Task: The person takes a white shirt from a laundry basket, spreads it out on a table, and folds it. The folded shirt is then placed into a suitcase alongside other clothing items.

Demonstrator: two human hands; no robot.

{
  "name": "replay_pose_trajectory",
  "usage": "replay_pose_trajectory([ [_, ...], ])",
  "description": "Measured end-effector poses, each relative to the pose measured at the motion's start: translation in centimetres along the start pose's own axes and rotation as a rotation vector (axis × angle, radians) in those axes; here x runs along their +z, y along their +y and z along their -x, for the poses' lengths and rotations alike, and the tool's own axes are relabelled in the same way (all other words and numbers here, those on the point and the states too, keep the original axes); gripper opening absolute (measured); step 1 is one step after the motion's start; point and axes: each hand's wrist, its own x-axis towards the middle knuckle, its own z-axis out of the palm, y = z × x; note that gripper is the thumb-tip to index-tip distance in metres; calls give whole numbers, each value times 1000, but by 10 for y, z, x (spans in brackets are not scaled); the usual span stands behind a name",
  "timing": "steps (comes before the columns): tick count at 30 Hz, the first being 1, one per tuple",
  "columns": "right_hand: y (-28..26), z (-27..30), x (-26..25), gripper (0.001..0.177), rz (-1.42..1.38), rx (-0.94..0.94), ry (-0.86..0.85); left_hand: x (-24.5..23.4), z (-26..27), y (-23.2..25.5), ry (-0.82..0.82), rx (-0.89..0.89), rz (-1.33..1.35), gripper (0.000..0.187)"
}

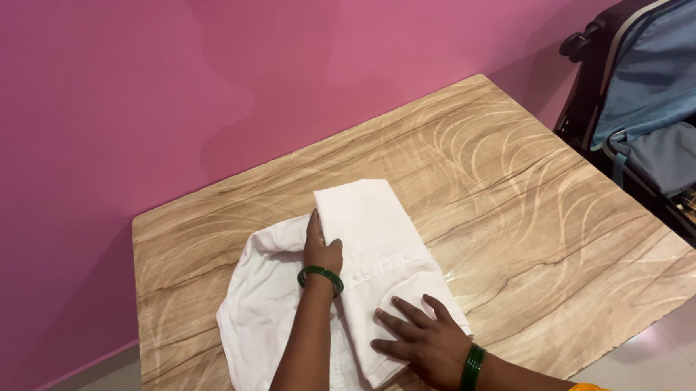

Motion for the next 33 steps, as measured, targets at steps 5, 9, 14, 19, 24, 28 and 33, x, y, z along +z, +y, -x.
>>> replay_pose_trajectory([
  [5, -11, 4, 11, 61, -57, -89, 36, -3, 30, 46, 153, -2, -485, 85],
  [9, -9, 15, 0, 60, -100, -132, 76, 1, 48, 81, 131, 62, -826, 78],
  [14, 10, 3, -18, 49, -141, -212, 116, 18, 40, 101, -30, 500, -940, 70],
  [19, 19, -17, -3, 62, -105, -355, 85, 47, 43, 103, -630, 435, -1195, 64],
  [24, 26, -10, 18, 64, -109, -361, 71, 60, 38, 89, -663, 288, -1227, 70],
  [28, 30, -7, 26, 56, -56, -393, 146, 66, 29, 95, -626, 132, -1268, 69],
  [33, 34, -10, 35, 53, -41, -380, 137, 65, 20, 105, -615, 77, -1282, 65],
])
